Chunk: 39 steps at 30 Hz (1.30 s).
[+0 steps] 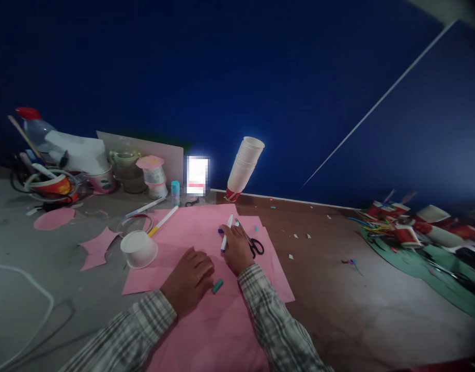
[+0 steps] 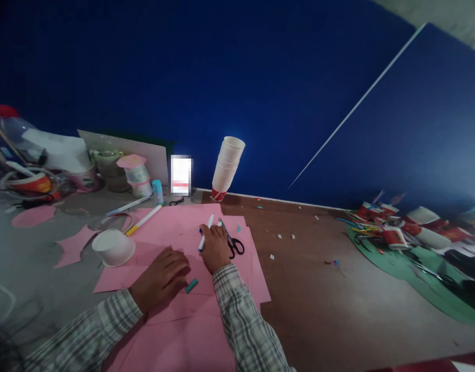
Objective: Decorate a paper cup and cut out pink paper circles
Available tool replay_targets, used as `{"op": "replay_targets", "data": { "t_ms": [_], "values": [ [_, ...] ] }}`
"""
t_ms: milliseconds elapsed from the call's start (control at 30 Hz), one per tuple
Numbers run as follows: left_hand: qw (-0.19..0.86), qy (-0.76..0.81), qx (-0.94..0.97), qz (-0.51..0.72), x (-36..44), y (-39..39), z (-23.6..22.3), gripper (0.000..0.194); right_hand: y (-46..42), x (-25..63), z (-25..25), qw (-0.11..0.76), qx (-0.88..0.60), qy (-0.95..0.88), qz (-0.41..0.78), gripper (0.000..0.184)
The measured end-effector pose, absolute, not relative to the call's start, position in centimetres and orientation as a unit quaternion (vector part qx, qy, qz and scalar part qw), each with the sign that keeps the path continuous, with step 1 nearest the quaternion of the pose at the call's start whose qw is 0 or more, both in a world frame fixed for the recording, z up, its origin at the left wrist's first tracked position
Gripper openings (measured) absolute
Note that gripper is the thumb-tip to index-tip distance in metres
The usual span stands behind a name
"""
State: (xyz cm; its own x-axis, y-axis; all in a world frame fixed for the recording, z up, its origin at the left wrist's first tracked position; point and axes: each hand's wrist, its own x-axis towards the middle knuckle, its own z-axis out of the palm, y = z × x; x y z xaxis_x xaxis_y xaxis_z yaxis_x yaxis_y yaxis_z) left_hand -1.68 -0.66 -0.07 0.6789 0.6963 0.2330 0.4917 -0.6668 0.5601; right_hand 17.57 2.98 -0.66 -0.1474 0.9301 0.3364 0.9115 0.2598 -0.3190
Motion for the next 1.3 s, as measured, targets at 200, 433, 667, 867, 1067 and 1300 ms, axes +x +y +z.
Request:
{"op": "replay_targets", "data": {
  "t_ms": [200, 433, 667, 867, 1067, 1300],
  "values": [
    [0.255, 0.347, 0.837, 0.337, -1.6, -0.9, -0.2, 0.019, 2.6, 17.6, -0.5, 0.353, -0.571, -0.739, 0.054, 0.037],
    [0.576, 0.396, 0.573, 0.428, -1.9, -0.7, 0.8, 0.034, -1.5, 14.7, 1.9, 0.529, -0.461, -0.676, 0.225, 0.028],
    [0.785, 0.267, 0.356, 0.431, -1.7, -0.5, 0.7, 0.040, -3.3, 12.3, 1.8, 0.587, -0.450, -0.604, 0.297, 0.024],
    [0.804, 0.280, 0.244, 0.465, -1.7, -0.6, 0.9, 0.033, -3.1, 12.4, 1.6, 0.616, -0.417, -0.553, 0.374, 0.028],
    [0.775, 0.322, 0.233, 0.492, -2.1, -0.2, 0.8, 0.030, -2.5, 13.4, 1.9, 0.690, -0.388, -0.391, 0.470, 0.039],
    [0.770, 0.335, 0.251, 0.481, -2.1, -0.1, 0.4, 0.034, -2.9, 12.8, 2.0, 0.659, -0.413, -0.389, 0.493, 0.037]
  ]
}}
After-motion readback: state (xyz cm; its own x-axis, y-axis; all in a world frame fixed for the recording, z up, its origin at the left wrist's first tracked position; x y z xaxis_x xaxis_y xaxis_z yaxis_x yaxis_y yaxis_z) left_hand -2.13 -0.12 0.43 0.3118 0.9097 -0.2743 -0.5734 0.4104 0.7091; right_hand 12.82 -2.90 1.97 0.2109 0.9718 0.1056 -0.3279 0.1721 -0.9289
